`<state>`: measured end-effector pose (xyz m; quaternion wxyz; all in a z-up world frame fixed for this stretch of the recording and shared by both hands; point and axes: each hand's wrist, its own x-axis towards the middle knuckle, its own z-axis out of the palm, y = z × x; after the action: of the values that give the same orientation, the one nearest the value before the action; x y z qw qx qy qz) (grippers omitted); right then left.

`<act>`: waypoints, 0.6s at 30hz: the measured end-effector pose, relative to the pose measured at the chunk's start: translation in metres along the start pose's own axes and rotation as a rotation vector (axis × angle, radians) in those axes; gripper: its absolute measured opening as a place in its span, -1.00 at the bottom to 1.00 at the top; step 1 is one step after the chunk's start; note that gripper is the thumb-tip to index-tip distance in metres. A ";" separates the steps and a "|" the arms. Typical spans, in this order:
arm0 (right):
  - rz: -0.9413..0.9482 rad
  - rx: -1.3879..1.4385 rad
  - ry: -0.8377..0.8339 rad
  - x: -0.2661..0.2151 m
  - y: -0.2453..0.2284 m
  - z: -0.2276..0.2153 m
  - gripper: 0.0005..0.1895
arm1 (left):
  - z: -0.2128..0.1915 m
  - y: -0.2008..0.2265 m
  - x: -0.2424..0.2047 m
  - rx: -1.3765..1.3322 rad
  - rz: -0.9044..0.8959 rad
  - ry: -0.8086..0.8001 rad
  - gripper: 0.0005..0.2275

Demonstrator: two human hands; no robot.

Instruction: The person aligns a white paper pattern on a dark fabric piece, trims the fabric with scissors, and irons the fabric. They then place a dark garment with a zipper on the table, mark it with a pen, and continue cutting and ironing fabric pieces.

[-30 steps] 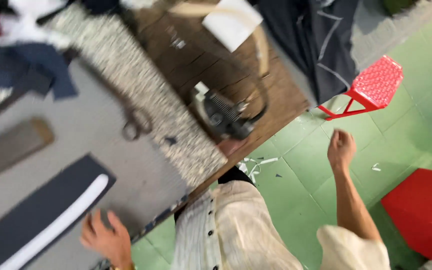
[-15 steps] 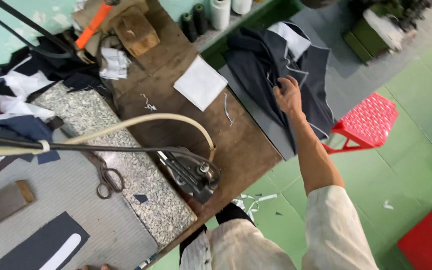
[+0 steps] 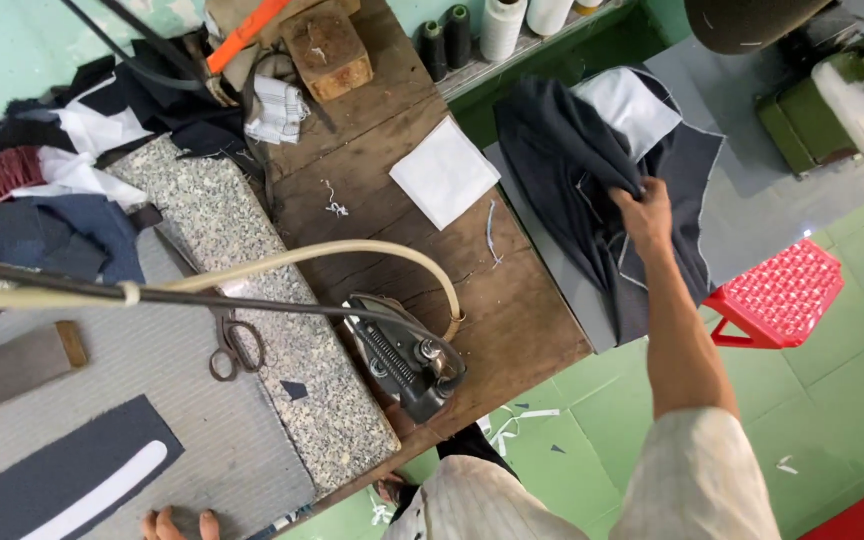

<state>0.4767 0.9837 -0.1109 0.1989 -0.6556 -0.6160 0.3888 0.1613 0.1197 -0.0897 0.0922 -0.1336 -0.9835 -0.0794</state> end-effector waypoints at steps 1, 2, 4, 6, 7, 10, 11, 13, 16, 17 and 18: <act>-0.009 -0.003 0.004 -0.016 -0.009 -0.020 -0.36 | 0.000 0.000 0.001 -0.009 -0.005 0.002 -0.44; 0.008 0.092 -0.006 -0.033 -0.017 -0.040 -0.69 | 0.000 -0.001 0.001 0.040 0.027 -0.001 -0.44; 0.020 0.182 -0.014 -0.071 -0.030 -0.077 -0.78 | 0.000 -0.004 -0.001 0.081 0.055 -0.006 -0.43; 0.093 0.506 0.069 -0.112 -0.042 -0.112 -0.78 | 0.000 -0.007 -0.003 0.298 0.012 -0.105 -0.40; 0.085 0.500 0.071 -0.137 -0.046 -0.126 -0.78 | -0.007 -0.003 -0.002 0.290 0.006 -0.107 -0.40; 0.095 0.721 0.021 -0.214 -0.047 -0.165 -0.73 | -0.041 0.034 -0.004 0.219 -0.023 -0.325 -0.23; -0.033 0.720 -0.074 -0.238 -0.041 -0.175 -0.76 | -0.060 0.065 -0.010 0.038 0.200 -0.139 -0.39; -0.167 0.708 -0.176 -0.264 0.017 -0.187 -0.77 | -0.099 0.136 -0.025 -0.150 0.402 0.057 -0.54; -0.298 0.724 -0.424 -0.317 0.049 -0.173 -0.87 | -0.177 0.225 -0.057 -0.740 -0.040 -0.826 -0.56; -0.602 0.452 -0.665 -0.372 -0.015 -0.155 -0.90 | -0.197 0.245 -0.068 -1.098 0.189 -0.939 -0.45; -0.899 0.154 -0.887 -0.447 -0.062 -0.151 -0.82 | -0.217 0.264 -0.078 -1.451 0.439 -1.029 -0.27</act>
<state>0.5778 0.5962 0.1473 0.1151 -0.0934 -0.8250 0.5453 0.3428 0.3122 0.1400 -0.4508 -0.3617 -0.5647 -0.5892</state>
